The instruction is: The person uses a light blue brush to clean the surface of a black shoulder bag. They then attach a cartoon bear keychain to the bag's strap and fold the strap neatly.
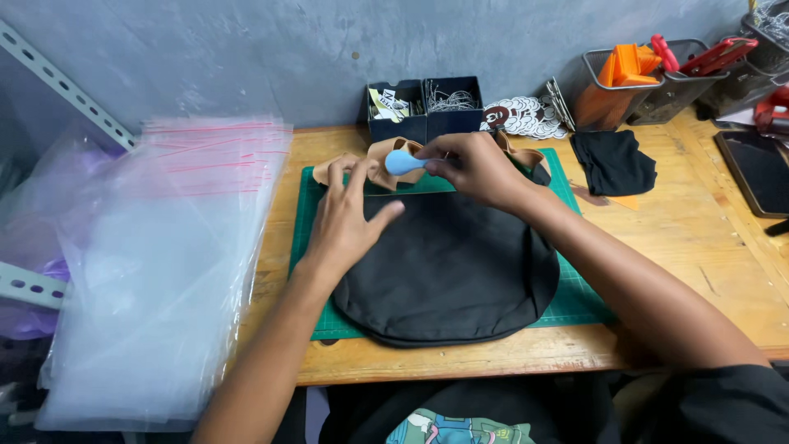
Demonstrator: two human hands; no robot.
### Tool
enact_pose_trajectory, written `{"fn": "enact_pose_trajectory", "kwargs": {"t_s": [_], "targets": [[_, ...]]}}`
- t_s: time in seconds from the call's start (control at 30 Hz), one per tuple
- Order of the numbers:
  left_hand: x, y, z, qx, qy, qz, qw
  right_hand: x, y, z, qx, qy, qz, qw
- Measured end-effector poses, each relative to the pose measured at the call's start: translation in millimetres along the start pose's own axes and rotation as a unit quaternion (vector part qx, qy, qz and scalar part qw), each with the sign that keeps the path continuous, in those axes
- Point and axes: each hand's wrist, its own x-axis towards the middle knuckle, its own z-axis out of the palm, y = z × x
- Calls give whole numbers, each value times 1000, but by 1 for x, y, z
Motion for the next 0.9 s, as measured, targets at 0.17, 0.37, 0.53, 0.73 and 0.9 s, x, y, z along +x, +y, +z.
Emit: {"fn": "enact_pose_trajectory", "kwargs": {"t_s": [0.17, 0.37, 0.53, 0.73, 0.9], "targets": [[36, -46, 48, -200, 79, -91, 972, -9, 12, 17, 52, 57, 37, 996], [53, -96, 97, -347, 59, -143, 925, -19, 6, 5, 146, 78, 75, 983], [41, -56, 69, -453, 36, -207, 867, -23, 4, 2, 298, -6, 62, 953], [39, -62, 70, -499, 32, -206, 841, -16, 18, -6, -19, 218, -54, 974], [39, -61, 72, -478, 3, -183, 859, -24, -19, -11, 88, 39, 23, 995]]}}
